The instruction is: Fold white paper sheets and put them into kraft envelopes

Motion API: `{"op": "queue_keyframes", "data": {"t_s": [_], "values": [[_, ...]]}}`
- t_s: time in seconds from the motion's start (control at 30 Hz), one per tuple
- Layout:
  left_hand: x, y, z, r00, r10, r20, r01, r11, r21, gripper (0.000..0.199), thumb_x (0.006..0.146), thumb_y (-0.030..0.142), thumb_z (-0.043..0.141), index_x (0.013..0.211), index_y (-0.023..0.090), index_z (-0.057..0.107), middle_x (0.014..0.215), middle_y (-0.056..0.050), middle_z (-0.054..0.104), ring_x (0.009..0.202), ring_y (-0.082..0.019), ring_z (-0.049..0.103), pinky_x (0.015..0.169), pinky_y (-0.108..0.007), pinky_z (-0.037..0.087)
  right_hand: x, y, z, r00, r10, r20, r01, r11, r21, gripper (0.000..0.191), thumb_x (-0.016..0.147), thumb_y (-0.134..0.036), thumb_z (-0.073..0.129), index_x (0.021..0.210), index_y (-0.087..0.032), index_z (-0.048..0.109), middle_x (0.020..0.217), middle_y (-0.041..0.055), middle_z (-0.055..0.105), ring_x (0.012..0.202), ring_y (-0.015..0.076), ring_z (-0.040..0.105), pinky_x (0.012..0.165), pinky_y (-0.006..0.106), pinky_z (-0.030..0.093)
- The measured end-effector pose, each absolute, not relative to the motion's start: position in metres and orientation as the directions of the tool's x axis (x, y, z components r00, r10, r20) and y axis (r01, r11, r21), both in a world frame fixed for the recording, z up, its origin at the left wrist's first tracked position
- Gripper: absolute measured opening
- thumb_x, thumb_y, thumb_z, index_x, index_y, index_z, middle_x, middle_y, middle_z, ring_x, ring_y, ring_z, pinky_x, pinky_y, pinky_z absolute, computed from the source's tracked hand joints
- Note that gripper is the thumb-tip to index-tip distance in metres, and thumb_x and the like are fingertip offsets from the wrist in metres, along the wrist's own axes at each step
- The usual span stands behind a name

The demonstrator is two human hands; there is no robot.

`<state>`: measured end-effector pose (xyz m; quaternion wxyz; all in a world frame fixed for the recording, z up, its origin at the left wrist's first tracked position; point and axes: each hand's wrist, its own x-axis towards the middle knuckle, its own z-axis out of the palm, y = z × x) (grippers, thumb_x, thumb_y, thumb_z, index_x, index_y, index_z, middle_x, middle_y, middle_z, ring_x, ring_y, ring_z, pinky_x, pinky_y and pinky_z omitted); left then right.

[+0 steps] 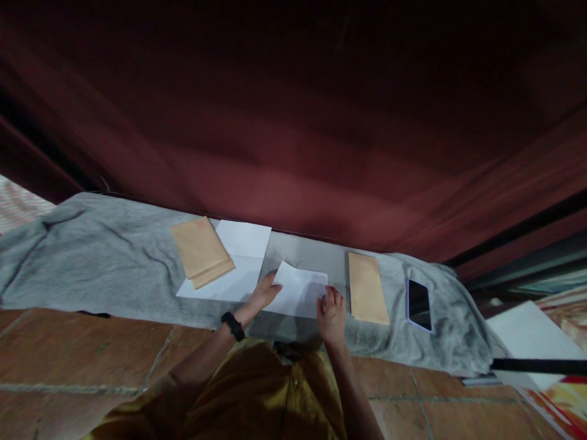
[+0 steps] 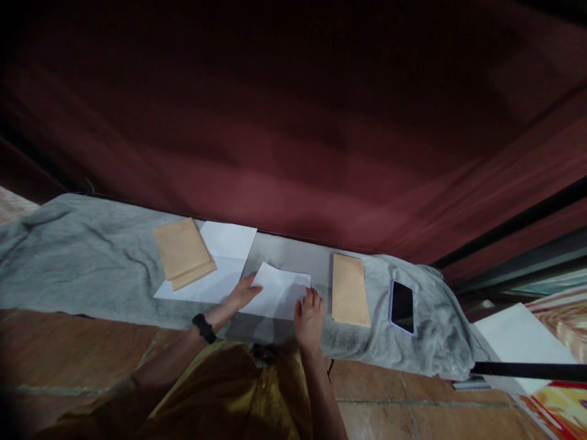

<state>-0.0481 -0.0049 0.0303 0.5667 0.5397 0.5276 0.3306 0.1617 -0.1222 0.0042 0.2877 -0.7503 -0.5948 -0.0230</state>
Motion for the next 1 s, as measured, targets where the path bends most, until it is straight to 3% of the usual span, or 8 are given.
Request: {"op": "queue_keyframes", "data": {"t_s": [0.13, 0.2, 0.3, 0.37, 0.5, 0.67, 0.83, 1.0], "values": [[-0.043, -0.001, 0.028, 0.203, 0.964, -0.172, 0.494, 0.050, 0.868, 0.056, 0.076, 0.011, 0.059, 0.131, 0.011, 0.062, 0.109, -0.011, 0.076, 0.103, -0.030, 0.071, 0.096, -0.044, 0.056, 0.137, -0.110, 0.002, 0.127, 0.916, 0.381, 0.922, 0.033, -0.386, 0.046, 0.105, -0.026, 0.035, 0.147, -0.015, 0.050, 0.150, 0.0145, 0.054, 0.140, 0.0227, 0.047, 0.112, 0.043, 0.043], [-0.043, -0.007, 0.025, 0.156, 0.987, -0.035, 0.597, -0.066, 0.800, 0.068, 0.080, 0.011, 0.058, 0.147, 0.010, 0.047, 0.123, -0.015, 0.071, 0.112, -0.030, 0.069, 0.101, -0.045, 0.054, 0.126, -0.104, -0.002, 0.107, 0.928, 0.356, 0.940, 0.023, -0.342, 0.047, 0.105, -0.025, 0.034, 0.148, -0.014, 0.050, 0.154, 0.0145, 0.052, 0.144, 0.0227, 0.043, 0.116, 0.045, 0.037], [-0.037, -0.024, 0.020, 0.180, 0.946, 0.271, 0.748, -0.310, 0.586, 0.069, 0.088, 0.011, 0.051, 0.155, 0.012, 0.036, 0.146, -0.019, 0.056, 0.134, -0.031, 0.056, 0.113, -0.049, 0.046, 0.118, -0.101, -0.007, 0.126, 0.937, 0.327, 0.961, -0.034, -0.273, 0.048, 0.106, -0.027, 0.036, 0.150, -0.013, 0.049, 0.157, 0.0157, 0.047, 0.146, 0.0261, 0.041, 0.121, 0.048, 0.030], [-0.028, -0.035, 0.013, 0.304, 0.879, 0.367, 0.782, -0.450, 0.431, 0.061, 0.095, 0.016, 0.046, 0.156, 0.014, 0.037, 0.158, -0.018, 0.044, 0.147, -0.031, 0.042, 0.120, -0.053, 0.037, 0.116, -0.101, -0.009, 0.130, 0.940, 0.314, 0.969, -0.053, -0.243, 0.050, 0.106, -0.028, 0.036, 0.152, -0.012, 0.047, 0.160, 0.0153, 0.043, 0.148, 0.0273, 0.039, 0.122, 0.049, 0.027], [-0.007, -0.051, 0.000, 0.527, 0.799, 0.290, 0.754, -0.597, 0.275, 0.051, 0.105, 0.031, 0.038, 0.152, 0.013, 0.044, 0.162, -0.015, 0.040, 0.152, -0.029, 0.033, 0.122, -0.052, 0.034, 0.121, -0.102, -0.012, 0.123, 0.954, 0.273, 0.974, -0.064, -0.218, 0.052, 0.104, -0.020, 0.032, 0.155, -0.015, 0.043, 0.163, 0.0112, 0.039, 0.150, 0.0241, 0.036, 0.124, 0.046, 0.024], [-0.002, -0.052, -0.007, 0.531, 0.810, 0.250, 0.791, -0.579, 0.197, 0.055, 0.106, 0.037, 0.035, 0.154, 0.012, 0.043, 0.163, -0.014, 0.038, 0.154, -0.028, 0.029, 0.126, -0.053, 0.026, 0.134, -0.101, -0.014, 0.137, 0.957, 0.254, 0.978, -0.090, -0.188, 0.053, 0.105, -0.023, 0.031, 0.157, -0.015, 0.041, 0.163, 0.0131, 0.038, 0.149, 0.0246, 0.037, 0.123, 0.046, 0.025], [-0.008, -0.050, -0.008, 0.457, 0.857, 0.237, 0.851, -0.499, 0.162, 0.054, 0.105, 0.031, 0.033, 0.155, 0.011, 0.041, 0.164, -0.015, 0.036, 0.155, -0.028, 0.028, 0.126, -0.051, 0.025, 0.140, -0.092, -0.013, 0.258, 0.920, 0.296, 0.957, -0.203, -0.206, 0.053, 0.106, -0.025, 0.029, 0.153, -0.005, 0.043, 0.158, 0.0220, 0.044, 0.145, 0.0312, 0.043, 0.120, 0.054, 0.029], [-0.009, -0.049, -0.009, 0.487, 0.850, 0.199, 0.848, -0.515, 0.127, 0.057, 0.101, 0.020, 0.034, 0.157, 0.011, 0.038, 0.165, -0.015, 0.034, 0.155, -0.029, 0.026, 0.125, -0.053, 0.025, 0.118, -0.076, -0.010, 0.032, 0.960, 0.280, 0.976, 0.030, -0.214, 0.051, 0.103, -0.019, 0.032, 0.151, -0.011, 0.048, 0.157, 0.0177, 0.047, 0.148, 0.0269, 0.039, 0.121, 0.052, 0.029]]}}
